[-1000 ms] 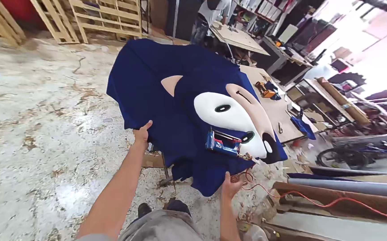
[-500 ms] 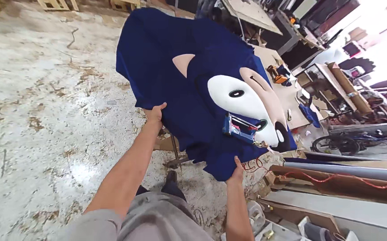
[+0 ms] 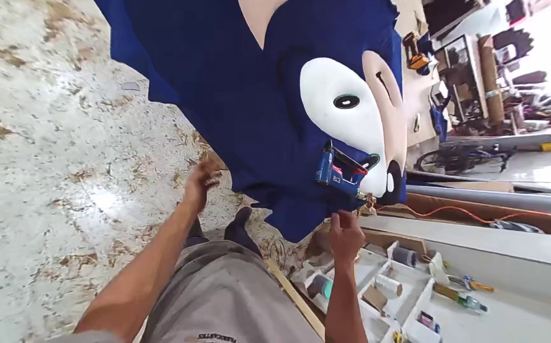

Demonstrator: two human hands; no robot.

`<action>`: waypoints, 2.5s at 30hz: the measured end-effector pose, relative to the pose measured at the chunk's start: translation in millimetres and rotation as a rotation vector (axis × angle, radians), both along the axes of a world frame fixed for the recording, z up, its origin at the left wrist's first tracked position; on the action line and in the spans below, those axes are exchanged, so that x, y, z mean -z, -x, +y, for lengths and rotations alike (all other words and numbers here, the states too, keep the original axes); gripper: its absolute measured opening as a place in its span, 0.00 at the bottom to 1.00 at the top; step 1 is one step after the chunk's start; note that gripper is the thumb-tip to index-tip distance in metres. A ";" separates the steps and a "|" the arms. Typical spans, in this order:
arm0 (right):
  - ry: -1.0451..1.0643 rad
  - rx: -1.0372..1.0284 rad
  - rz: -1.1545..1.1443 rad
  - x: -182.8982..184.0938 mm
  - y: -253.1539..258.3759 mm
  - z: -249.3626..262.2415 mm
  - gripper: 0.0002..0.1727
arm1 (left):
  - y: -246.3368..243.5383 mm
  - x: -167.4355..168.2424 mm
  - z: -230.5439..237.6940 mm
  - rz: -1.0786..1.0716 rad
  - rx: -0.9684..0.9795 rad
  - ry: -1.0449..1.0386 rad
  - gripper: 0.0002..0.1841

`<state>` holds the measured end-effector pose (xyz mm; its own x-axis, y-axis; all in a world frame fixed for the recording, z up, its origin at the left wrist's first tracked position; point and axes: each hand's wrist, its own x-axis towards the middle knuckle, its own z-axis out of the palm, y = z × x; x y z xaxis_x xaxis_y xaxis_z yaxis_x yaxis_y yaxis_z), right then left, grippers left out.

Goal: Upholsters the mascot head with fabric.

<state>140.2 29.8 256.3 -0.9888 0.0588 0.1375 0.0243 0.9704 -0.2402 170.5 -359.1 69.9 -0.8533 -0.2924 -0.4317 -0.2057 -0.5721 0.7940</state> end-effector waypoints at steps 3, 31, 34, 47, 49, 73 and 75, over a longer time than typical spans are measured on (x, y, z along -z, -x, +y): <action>-0.115 -0.240 0.141 5.5 48.0 16.3 0.39 | -28.1 18.4 63.6 -0.008 0.305 0.025 0.31; -0.160 -1.118 -0.037 18.9 29.7 -99.2 0.24 | -42.2 -30.2 117.7 0.115 -0.270 -0.190 0.26; -0.311 -1.118 -0.033 14.6 29.7 -113.4 0.25 | -33.8 -36.6 112.9 0.081 -0.255 -0.386 0.27; -0.623 -1.080 -0.475 -0.2 47.3 -164.1 0.18 | -43.4 -15.7 135.9 0.316 -0.435 -0.725 0.33; -0.634 -1.102 -0.532 0.4 53.4 -166.1 0.20 | -58.3 -6.5 157.6 0.276 -0.414 -0.599 0.30; -0.345 -1.391 -0.075 46.7 7.0 -111.0 0.12 | -2.3 -119.4 64.9 0.302 0.201 0.484 0.21; -0.343 -1.399 -0.092 47.4 10.0 -111.7 0.13 | 19.1 -151.8 67.9 0.244 0.337 0.608 0.28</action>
<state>130.3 -81.9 208.9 -0.2126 -0.9697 -0.1203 -0.9747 0.2192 -0.0443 151.3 -291.2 221.7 -0.9902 -0.1246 -0.0630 -0.0693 0.0468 0.9965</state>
